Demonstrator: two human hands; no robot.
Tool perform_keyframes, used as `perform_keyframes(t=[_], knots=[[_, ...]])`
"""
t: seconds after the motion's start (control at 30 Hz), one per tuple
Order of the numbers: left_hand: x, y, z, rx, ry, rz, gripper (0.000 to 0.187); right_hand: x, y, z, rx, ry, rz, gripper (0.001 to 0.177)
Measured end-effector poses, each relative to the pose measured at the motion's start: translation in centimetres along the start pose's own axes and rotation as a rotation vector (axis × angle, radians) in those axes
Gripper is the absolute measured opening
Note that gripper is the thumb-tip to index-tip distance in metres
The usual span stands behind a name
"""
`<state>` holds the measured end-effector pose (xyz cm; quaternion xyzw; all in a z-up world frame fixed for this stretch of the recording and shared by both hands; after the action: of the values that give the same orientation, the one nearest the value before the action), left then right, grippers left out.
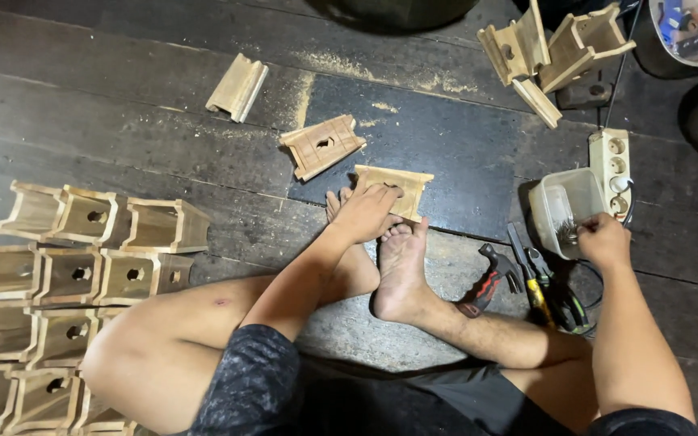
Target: The person sits on the floor and assembles small wooden frames by inserting nails and hammering them into place. They handle multiple pre-cut wooden pieces, align them, and use a hammer to secure the joints. Completed frames are stacked nearby.
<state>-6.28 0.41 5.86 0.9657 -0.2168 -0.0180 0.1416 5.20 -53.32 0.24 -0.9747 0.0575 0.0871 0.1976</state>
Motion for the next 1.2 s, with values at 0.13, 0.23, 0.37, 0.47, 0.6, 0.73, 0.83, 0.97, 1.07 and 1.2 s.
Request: perform_keyframes(t=[0.13,0.23,0.37,0.47,0.6,0.73,0.83,0.97,1.07,1.2], knots=[[-0.4,0.7,-1.9,-0.096,-0.099,-0.034,0.056,-1.1,-1.8,-0.7,0.054,0.019,0.008,0.034],[-0.3,0.5,-1.0,-0.039,-0.030,0.064,0.061,-1.1,-1.2,-0.3,0.026,-0.007,0.006,0.038],[0.1,0.4,-0.7,0.029,-0.005,0.108,0.056,-0.5,-0.3,-0.2,0.048,0.086,-0.095,0.034],[-0.1,1.1,-0.8,0.098,-0.007,0.113,0.054,-1.4,-1.0,-1.0,0.055,0.161,-0.234,0.030],[-0.2,1.1,0.6,0.230,0.095,0.111,0.050,-4.0,-6.3,-3.4,0.154,0.266,-0.505,0.036],[-0.2,1.2,1.0,0.176,0.038,0.070,0.045,-8.5,-15.0,-4.4,0.240,0.242,-0.535,0.027],[0.0,1.0,2.8,0.215,0.313,0.108,0.042,-10.5,-20.5,-2.2,0.281,0.107,-0.536,0.015],[0.5,0.3,4.7,0.071,0.609,0.066,0.053,-13.3,-27.2,1.7,0.532,-0.037,-0.667,0.016],[-0.1,0.2,3.1,0.007,0.562,0.033,0.059,-13.8,-30.6,3.8,0.577,-0.096,-0.708,0.017],[0.2,0.7,-4.6,-0.149,-0.154,-0.174,0.069,-12.2,-31.9,3.6,0.250,-0.074,-0.879,0.020]])
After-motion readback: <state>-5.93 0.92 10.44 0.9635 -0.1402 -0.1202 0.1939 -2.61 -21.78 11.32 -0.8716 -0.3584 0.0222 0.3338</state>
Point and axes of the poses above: each hand's wrist, its own x-axis towards the middle knuckle, its own z-axis out of the palm, y = z × x, the point moved 4 cm from there along x, towards the middle knuckle, and after that the axes turned 6 degrees about x, right-handed, at the moved point
